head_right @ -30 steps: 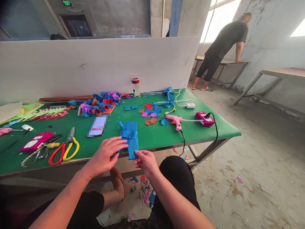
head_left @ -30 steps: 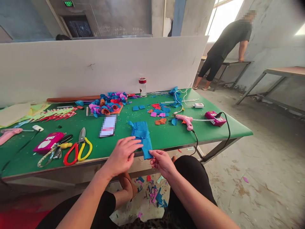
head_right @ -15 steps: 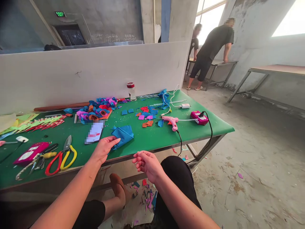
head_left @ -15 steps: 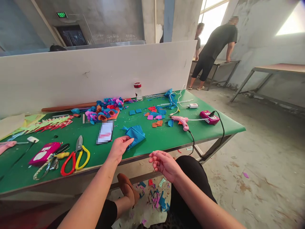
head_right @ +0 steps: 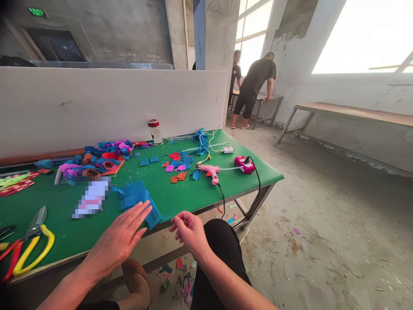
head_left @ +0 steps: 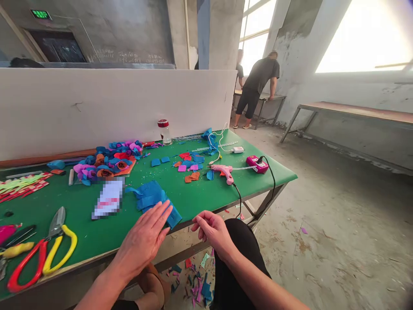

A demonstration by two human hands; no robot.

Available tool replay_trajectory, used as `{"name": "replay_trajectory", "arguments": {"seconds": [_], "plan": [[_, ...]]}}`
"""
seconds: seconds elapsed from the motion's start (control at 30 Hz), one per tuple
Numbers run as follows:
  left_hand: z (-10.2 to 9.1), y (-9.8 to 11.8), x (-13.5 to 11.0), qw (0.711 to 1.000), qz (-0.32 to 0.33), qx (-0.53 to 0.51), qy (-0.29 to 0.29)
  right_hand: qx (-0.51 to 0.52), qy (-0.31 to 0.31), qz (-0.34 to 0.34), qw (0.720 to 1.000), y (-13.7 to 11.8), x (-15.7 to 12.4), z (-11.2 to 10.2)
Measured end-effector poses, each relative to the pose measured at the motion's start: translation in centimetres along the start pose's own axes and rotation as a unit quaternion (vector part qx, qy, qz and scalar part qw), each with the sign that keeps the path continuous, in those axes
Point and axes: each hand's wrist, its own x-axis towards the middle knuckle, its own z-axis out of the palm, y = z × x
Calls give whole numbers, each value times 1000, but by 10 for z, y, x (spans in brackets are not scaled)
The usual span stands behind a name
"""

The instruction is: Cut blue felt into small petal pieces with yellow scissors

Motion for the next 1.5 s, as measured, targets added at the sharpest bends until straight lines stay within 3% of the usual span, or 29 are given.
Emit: {"name": "replay_trajectory", "arguments": {"seconds": [0.1, 0.2, 0.27, 0.37, 0.43, 0.53, 0.63, 0.83, 1.07, 1.2, 1.37, 1.5], "plan": [[3, -2, -3, 1000, 30, 1, -4, -38, -6, -29, 999, -4, 9, -13], [-5, -9, 9, 996, -35, -48, 72, -142, 24, -122, 982, -20, 38, -36], [-9, -14, 23, 976, -107, -88, 167, -248, 69, -186, 948, -37, 68, -55], [-4, -17, 42, 942, -169, -92, 275, -362, 120, -207, 901, -67, 118, -77], [6, -15, 48, 942, -155, -74, 290, -456, 132, -200, 857, -86, 148, -82], [19, -3, 50, 949, -114, -73, 283, -609, 123, -182, 762, -104, 183, -77], [24, 15, 50, 950, -96, -112, 275, -660, 82, -168, 727, -107, 210, -66], [30, 44, 49, 949, -38, -191, 248, -704, 27, -111, 701, -104, 248, -54], [34, 43, 43, 955, -21, -194, 224, -729, -18, -66, 681, -91, 262, -45], [33, 42, 43, 956, -35, -201, 213, -716, -12, -80, 693, -92, 262, -49], [38, 43, 39, 957, -31, -213, 195, -683, 1, -99, 724, -114, 258, -63], [40, 43, 34, 956, -21, -216, 196, -658, -37, -91, 747, -126, 254, -69]]}}
